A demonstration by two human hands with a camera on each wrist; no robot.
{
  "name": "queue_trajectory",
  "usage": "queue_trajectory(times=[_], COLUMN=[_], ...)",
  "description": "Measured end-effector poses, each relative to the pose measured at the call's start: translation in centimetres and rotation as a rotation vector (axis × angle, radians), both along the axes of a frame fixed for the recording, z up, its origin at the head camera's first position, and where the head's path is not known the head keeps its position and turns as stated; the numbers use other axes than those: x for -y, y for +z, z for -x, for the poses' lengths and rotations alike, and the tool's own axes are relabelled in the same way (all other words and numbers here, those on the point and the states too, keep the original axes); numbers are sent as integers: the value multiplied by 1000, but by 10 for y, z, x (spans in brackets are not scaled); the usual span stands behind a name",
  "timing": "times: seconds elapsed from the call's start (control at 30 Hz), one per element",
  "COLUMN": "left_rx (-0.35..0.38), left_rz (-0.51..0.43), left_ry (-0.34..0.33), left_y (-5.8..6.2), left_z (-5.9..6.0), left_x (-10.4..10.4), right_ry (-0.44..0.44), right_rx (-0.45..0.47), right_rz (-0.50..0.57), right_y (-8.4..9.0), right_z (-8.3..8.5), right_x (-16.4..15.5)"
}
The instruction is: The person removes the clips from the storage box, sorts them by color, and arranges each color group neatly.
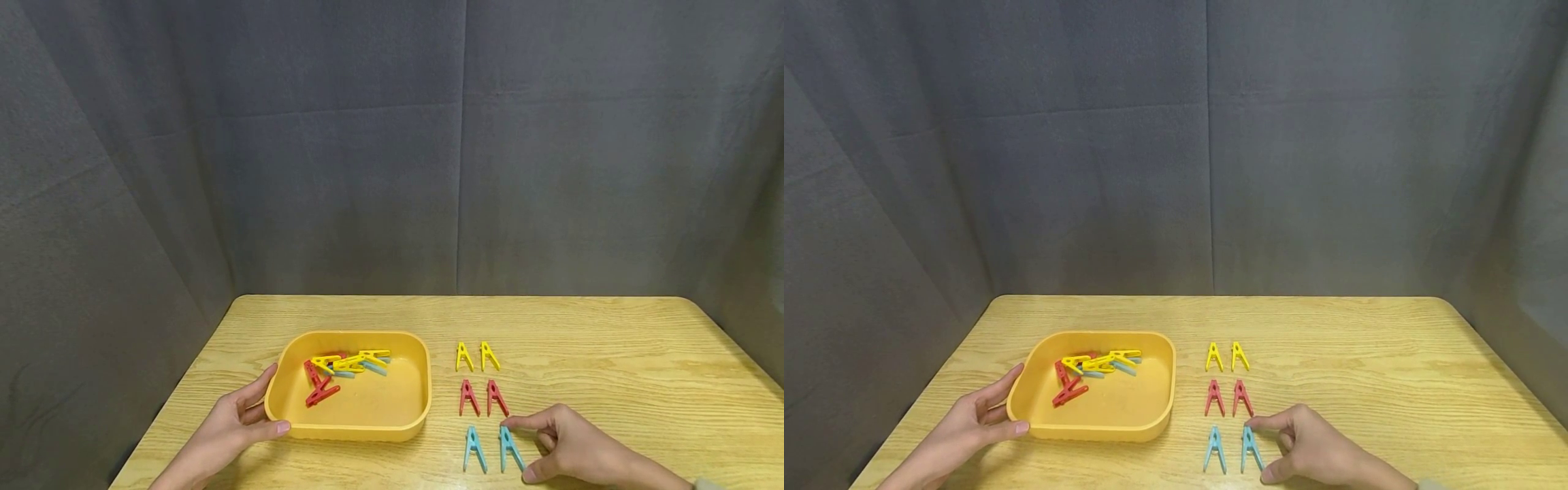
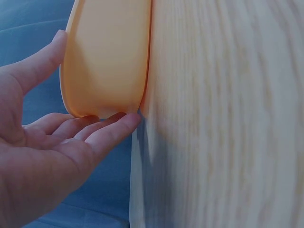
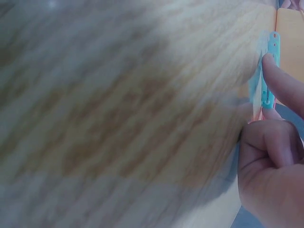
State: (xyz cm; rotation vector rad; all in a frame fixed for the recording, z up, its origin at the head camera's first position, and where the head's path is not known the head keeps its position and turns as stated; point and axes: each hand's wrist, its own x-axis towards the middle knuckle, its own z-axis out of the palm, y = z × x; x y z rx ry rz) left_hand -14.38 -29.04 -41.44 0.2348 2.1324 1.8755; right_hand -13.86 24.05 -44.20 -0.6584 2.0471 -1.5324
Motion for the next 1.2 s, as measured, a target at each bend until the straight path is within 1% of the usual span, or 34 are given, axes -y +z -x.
queue_trajectory(times=[0.23,0.4,0.5,0.6,0.73,0.87,1.03,1.2], left_rx=[-9,-16,-11,2,10,-2,-22,-21], left_rz=[-6,-10,-6,11,24,6,-14,-10], left_ry=[-9,-12,-10,5,17,6,-10,-6], left_y=[-1,-2,-2,0,1,-1,-2,-1], left_z=[0,-1,0,0,0,1,1,0], left_x=[0,1,0,0,-1,0,0,0], right_ry=[-5,-21,-53,-65,-32,19,65,125], right_rx=[1,7,-33,-115,-234,-316,-346,-375], right_rz=[-7,-10,-67,-145,-219,-235,-277,-323], right_y=[1,10,21,34,54,71,87,100], right_z=[-1,-4,-3,1,9,18,31,43], right_x=[0,-1,-1,2,11,26,52,84])
